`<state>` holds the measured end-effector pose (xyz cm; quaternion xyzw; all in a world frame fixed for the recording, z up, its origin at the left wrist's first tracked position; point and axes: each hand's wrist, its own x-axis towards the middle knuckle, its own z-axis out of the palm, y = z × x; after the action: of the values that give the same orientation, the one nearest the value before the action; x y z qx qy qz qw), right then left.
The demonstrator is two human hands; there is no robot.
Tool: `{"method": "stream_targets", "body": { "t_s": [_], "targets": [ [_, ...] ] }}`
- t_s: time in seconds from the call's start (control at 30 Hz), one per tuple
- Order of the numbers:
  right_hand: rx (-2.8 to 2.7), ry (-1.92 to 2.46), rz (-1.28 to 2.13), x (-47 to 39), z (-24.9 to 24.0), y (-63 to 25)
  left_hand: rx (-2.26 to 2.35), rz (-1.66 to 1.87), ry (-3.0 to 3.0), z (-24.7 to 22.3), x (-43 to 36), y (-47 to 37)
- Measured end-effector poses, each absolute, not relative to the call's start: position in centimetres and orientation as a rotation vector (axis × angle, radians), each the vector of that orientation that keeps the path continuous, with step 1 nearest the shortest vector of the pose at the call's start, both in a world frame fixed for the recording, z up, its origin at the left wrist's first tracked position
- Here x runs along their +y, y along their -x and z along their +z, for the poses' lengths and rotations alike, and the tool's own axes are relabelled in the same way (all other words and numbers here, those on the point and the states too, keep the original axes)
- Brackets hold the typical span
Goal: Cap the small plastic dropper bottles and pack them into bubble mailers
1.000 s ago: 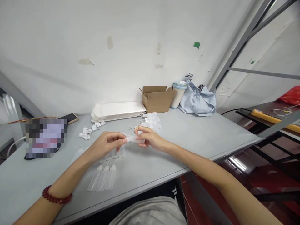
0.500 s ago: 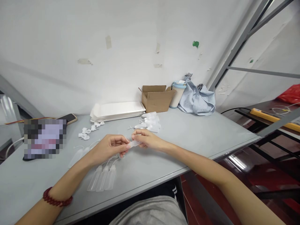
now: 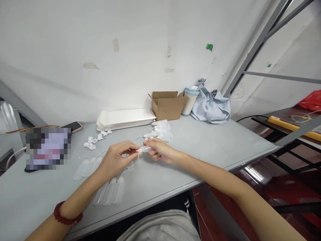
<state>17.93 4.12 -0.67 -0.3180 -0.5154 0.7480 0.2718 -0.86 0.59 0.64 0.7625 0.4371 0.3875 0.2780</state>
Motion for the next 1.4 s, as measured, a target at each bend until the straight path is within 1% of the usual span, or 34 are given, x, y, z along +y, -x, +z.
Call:
{"method": "stream_targets", "body": {
  "t_s": [0.13,0.3,0.4,0.5,0.6,0.8,0.87,1.0,1.03,1.1,1.17,1.3,1.4],
  "targets": [
    [-1.382,0.793,2.041,3.9,-0.4,-18.0,1.241,0.875,-1.834,1.1,0.8,1.1],
    [-1.413,0.832,1.939,3.5,-0.2,-17.7,1.189,0.675,-1.666,0.8,0.9,1.2],
    [-1.421,0.851,1.93,3.6,-0.4,-17.7,1.212,0.708,-1.809,0.6,0.7,1.1],
    [-1.431,0.857,1.943,3.8,-0.6,-17.8,1.274,0.866,-2.052,0.6,0.5,0.9],
    [-1.433,0.859,1.944,3.9,-0.6,-17.9,1.293,0.956,-2.136,0.8,0.3,0.6],
    [-1.513,0.861,1.896,3.5,-0.4,-17.6,1.217,0.762,-1.935,1.3,0.1,0.3],
    [-1.648,0.871,1.727,3.4,-0.5,-17.6,1.204,0.77,-1.876,1.4,0.2,0.4],
    [-2.01,0.822,0.991,3.2,-1.0,-17.7,1.214,0.816,-1.772,1.9,0.5,0.9],
    [-2.066,0.789,0.853,3.2,-1.1,-17.8,1.221,0.823,-1.777,1.9,0.6,1.0],
    [-2.11,0.735,0.733,3.2,-1.3,-17.8,1.254,0.852,-1.845,1.9,0.6,1.0],
    [-2.078,0.742,0.798,3.3,-1.3,-17.8,1.305,0.918,-1.97,1.6,0.5,1.0],
    [-1.894,0.867,1.125,3.4,-1.1,-17.7,1.357,1.05,-2.138,1.0,0.4,0.6],
    [-1.79,0.857,1.272,3.4,-0.9,-17.7,1.359,0.958,-2.007,1.1,0.5,0.8]
  ]
}}
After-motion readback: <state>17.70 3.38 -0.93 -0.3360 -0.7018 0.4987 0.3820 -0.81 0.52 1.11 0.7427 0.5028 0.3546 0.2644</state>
